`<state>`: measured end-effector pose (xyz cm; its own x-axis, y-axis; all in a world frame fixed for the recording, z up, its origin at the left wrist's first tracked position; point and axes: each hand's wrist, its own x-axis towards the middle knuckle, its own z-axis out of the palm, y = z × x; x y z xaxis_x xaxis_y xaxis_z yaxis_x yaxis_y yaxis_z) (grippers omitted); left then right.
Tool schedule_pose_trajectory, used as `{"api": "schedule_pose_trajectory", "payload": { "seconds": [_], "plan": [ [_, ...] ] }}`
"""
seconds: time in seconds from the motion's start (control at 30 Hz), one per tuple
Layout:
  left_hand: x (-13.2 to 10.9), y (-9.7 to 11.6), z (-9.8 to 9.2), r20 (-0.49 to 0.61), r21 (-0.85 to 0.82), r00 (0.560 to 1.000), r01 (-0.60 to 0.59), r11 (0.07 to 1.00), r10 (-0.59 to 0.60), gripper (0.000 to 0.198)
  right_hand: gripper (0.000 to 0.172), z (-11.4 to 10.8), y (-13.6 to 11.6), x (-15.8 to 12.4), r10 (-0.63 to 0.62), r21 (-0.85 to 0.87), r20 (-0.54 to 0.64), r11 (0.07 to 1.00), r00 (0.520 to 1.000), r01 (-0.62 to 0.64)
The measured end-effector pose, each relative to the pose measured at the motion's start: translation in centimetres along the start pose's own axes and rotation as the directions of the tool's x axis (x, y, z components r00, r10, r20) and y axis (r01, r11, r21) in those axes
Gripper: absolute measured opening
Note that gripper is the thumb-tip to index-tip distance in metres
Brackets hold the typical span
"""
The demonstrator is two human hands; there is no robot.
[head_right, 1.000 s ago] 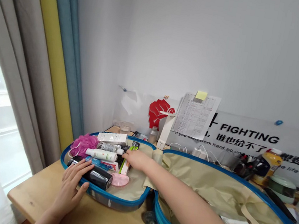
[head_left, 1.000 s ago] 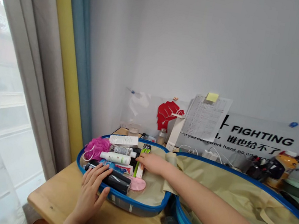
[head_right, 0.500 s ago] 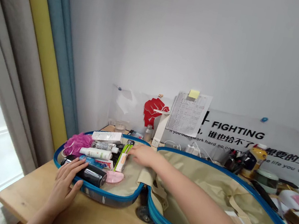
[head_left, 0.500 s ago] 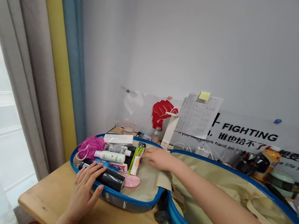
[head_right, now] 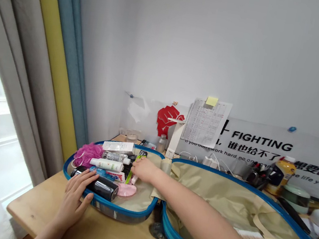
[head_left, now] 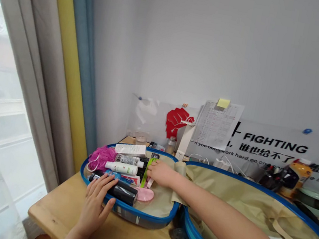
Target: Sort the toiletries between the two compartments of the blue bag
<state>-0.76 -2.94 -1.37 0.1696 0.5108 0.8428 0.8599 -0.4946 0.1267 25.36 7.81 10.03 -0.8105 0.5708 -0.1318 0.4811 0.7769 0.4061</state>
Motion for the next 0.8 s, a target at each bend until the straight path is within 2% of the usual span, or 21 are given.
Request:
{"api": "schedule_pose_trajectory", "payload": {
  "seconds": [0.2, 0.43, 0.53, 0.67, 0.73, 0.8],
  "plan": [
    [0.0, -0.1, 0.0, -0.005, -0.007, 1.0, 0.001, 1.0, -0.001, 0.041, 0.027, -1.0, 0.1, -0.4, 0.066, -0.009, -0.028, 0.998, 0.997, -0.067],
    [-0.2, -0.1, 0.1, 0.011, -0.01, 1.0, 0.026, 1.0, -0.026, 0.042, 0.026, -0.6, -1.3, -0.1, 0.071, 0.051, 0.054, 0.996, 0.996, -0.074],
    [-0.1, -0.1, 0.1, 0.017, -0.007, 0.999, 0.03, 1.0, -0.029, 0.042, 0.025, -1.1, -0.9, -0.6, 0.088, 0.13, 0.07, 0.987, 0.994, -0.097],
    [-0.1, -0.1, 0.0, 0.016, -0.014, 1.0, 0.023, 1.0, -0.023, 0.043, 0.026, -2.7, 2.3, -3.0, 0.207, 0.246, 0.042, 0.946, 0.977, -0.211],
    [-0.1, -0.1, 0.1, 0.007, -0.017, 1.0, 0.008, 1.0, -0.008, 0.043, 0.029, -3.2, 4.9, -5.4, 0.325, 0.286, 0.046, 0.902, 0.945, -0.324],
    [-0.1, -0.2, 0.1, -0.003, -0.019, 1.0, -0.004, 1.0, 0.004, 0.043, 0.031, -2.8, 7.3, -8.6, 0.437, 0.311, 0.1, 0.84, 0.894, -0.446]
  ]
}}
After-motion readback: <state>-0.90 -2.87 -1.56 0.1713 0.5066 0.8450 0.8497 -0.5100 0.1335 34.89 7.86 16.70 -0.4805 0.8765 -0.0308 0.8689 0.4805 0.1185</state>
